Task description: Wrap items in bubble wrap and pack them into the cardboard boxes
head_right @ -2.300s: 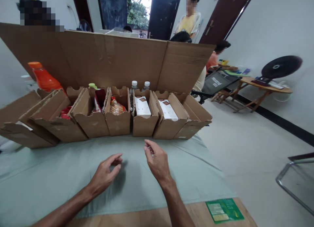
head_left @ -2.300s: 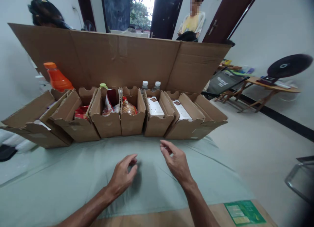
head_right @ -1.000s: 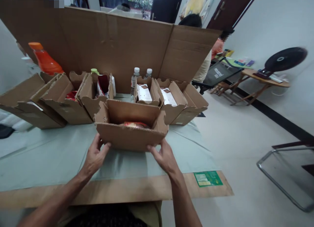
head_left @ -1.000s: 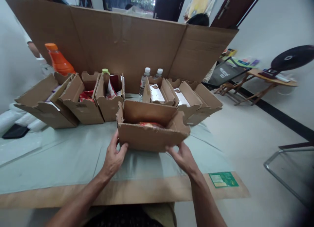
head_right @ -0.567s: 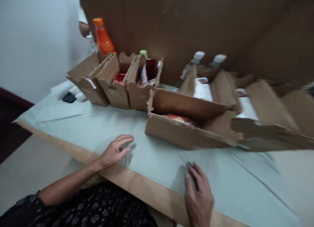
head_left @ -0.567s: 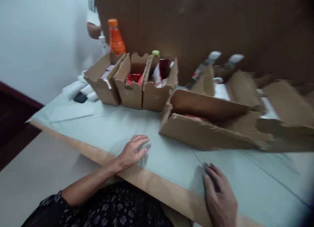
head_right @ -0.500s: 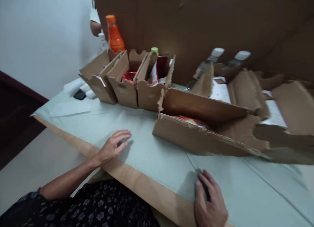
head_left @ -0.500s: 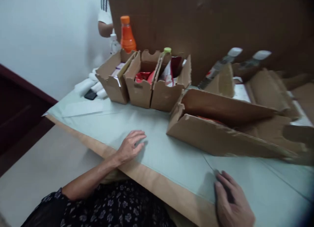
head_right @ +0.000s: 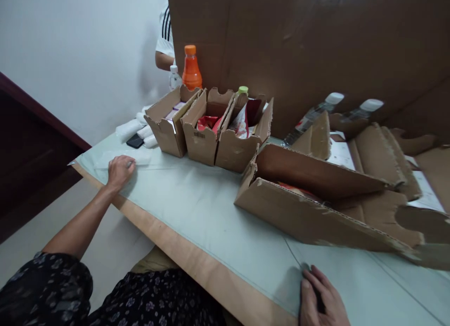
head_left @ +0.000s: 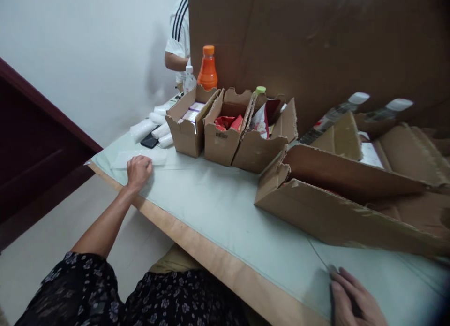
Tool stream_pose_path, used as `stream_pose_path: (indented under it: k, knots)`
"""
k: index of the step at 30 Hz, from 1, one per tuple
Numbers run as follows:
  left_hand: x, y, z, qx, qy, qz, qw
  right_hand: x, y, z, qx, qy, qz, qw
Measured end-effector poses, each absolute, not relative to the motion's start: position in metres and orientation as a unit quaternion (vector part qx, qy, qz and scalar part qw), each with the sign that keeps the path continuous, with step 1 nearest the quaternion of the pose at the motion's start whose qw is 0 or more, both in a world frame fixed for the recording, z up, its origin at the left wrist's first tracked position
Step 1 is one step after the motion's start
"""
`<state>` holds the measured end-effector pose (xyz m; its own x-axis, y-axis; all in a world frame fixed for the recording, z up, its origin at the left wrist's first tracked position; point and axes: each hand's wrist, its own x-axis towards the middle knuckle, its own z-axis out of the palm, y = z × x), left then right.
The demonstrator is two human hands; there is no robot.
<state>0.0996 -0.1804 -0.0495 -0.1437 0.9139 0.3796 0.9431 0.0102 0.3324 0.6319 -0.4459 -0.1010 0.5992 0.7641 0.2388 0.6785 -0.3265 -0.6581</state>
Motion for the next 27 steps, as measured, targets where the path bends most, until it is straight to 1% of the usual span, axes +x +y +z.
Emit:
stream_pose_path:
  k: [2, 4, 6, 8, 9, 10, 11, 13, 16, 19, 22, 25, 27]
  knots:
    - [0.120, -0.197, -0.047, -0.677, -0.680, -0.280, 0.031, 0.613, -0.445, -0.091, -0.814, -0.427, 0.055, 0.390]
    - [0.159, -0.224, -0.051, -0.719, -0.630, -0.294, 0.016, 0.584, -0.442, -0.080, -0.805, -0.410, 0.105, 0.416]
    - [0.212, -0.259, -0.058, -0.771, -0.559, -0.304, -0.016, 0.553, -0.435, -0.070, -0.770, -0.386, 0.236, 0.450]
    - [0.269, -0.300, -0.066, -0.817, -0.450, -0.354, -0.062, 0.529, -0.426, -0.064, -0.699, -0.344, 0.393, 0.489]
    - [0.294, -0.320, -0.070, -0.836, -0.409, -0.354, -0.093, 0.522, -0.421, -0.063, -0.675, -0.321, 0.434, 0.503]
    - [0.315, -0.339, -0.072, -0.857, -0.367, -0.340, -0.122, 0.520, -0.417, -0.062, -0.664, -0.309, 0.451, 0.511]
    - [0.332, -0.355, -0.073, -0.876, -0.330, -0.320, -0.149, 0.521, -0.415, -0.063, -0.665, -0.309, 0.448, 0.512]
    - [0.349, -0.378, -0.073, -0.900, -0.278, -0.278, -0.187, 0.529, -0.416, -0.068, -0.688, -0.334, 0.406, 0.501]
    - [0.347, -0.387, -0.072, -0.902, -0.266, -0.270, -0.206, 0.542, -0.424, -0.077, -0.725, -0.378, 0.325, 0.475]
    - [0.333, -0.376, -0.070, -0.895, -0.275, -0.295, -0.191, 0.550, -0.428, -0.081, -0.759, -0.406, 0.250, 0.444]
    - [0.322, -0.357, -0.069, -0.890, -0.298, -0.308, -0.155, 0.556, -0.431, -0.078, -0.802, -0.430, 0.155, 0.386]
    - [0.318, -0.338, -0.072, -0.891, -0.328, -0.287, -0.131, 0.557, -0.433, -0.070, -0.821, -0.462, 0.037, 0.334]
    - [0.320, -0.330, -0.076, -0.894, -0.339, -0.264, -0.128, 0.546, -0.430, -0.065, -0.802, -0.512, 0.000, 0.306]
